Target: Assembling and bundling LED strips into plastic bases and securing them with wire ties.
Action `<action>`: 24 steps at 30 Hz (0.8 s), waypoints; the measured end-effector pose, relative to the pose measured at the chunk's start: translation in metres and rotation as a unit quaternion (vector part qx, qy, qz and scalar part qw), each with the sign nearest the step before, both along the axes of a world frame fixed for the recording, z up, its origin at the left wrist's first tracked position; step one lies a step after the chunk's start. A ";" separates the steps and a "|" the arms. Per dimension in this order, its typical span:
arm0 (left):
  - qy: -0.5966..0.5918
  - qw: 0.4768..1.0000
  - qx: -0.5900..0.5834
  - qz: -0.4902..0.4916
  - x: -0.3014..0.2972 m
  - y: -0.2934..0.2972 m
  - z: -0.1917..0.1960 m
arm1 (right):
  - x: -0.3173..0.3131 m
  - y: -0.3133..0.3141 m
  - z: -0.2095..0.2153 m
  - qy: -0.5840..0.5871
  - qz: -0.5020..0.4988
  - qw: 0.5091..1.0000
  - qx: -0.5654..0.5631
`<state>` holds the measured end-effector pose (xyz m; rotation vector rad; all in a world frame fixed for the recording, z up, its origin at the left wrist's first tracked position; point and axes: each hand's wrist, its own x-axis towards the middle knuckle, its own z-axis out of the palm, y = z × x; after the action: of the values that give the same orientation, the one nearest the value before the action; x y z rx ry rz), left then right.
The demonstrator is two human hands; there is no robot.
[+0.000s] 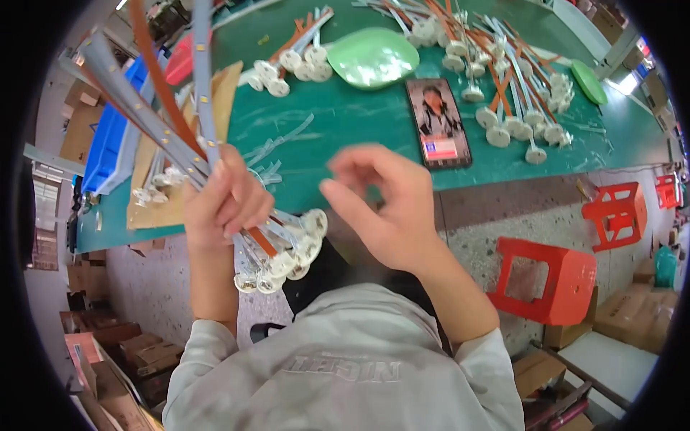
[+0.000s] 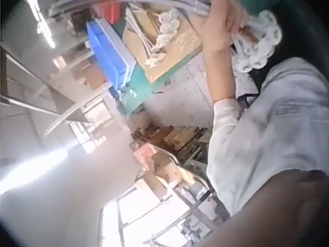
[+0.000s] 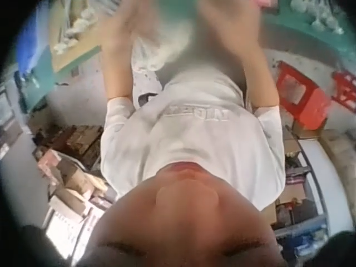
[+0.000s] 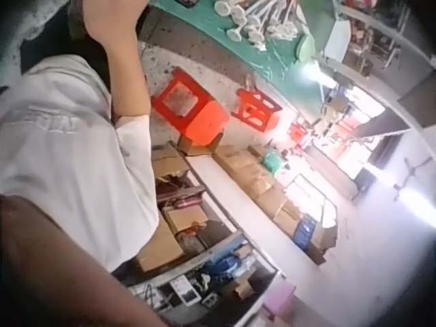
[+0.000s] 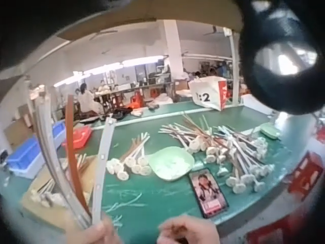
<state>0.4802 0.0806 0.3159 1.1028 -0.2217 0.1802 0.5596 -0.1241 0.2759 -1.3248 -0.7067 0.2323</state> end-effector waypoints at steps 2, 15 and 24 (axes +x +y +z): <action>0.081 0.982 -0.104 -0.132 -0.011 -0.015 -0.025 | -0.006 0.010 0.018 0.055 0.056 0.995 0.063; 0.116 0.945 -0.138 -0.272 -0.052 -0.094 -0.124 | -0.033 0.011 -0.020 0.281 0.310 0.908 -0.031; 0.194 0.964 0.052 -0.177 -0.079 -0.073 -0.121 | -0.030 0.014 -0.018 0.266 0.242 0.930 -0.071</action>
<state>0.4016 0.0071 0.1951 1.1610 -0.0736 -0.3690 0.5298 -0.1103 0.2583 -1.1286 -0.5431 1.0188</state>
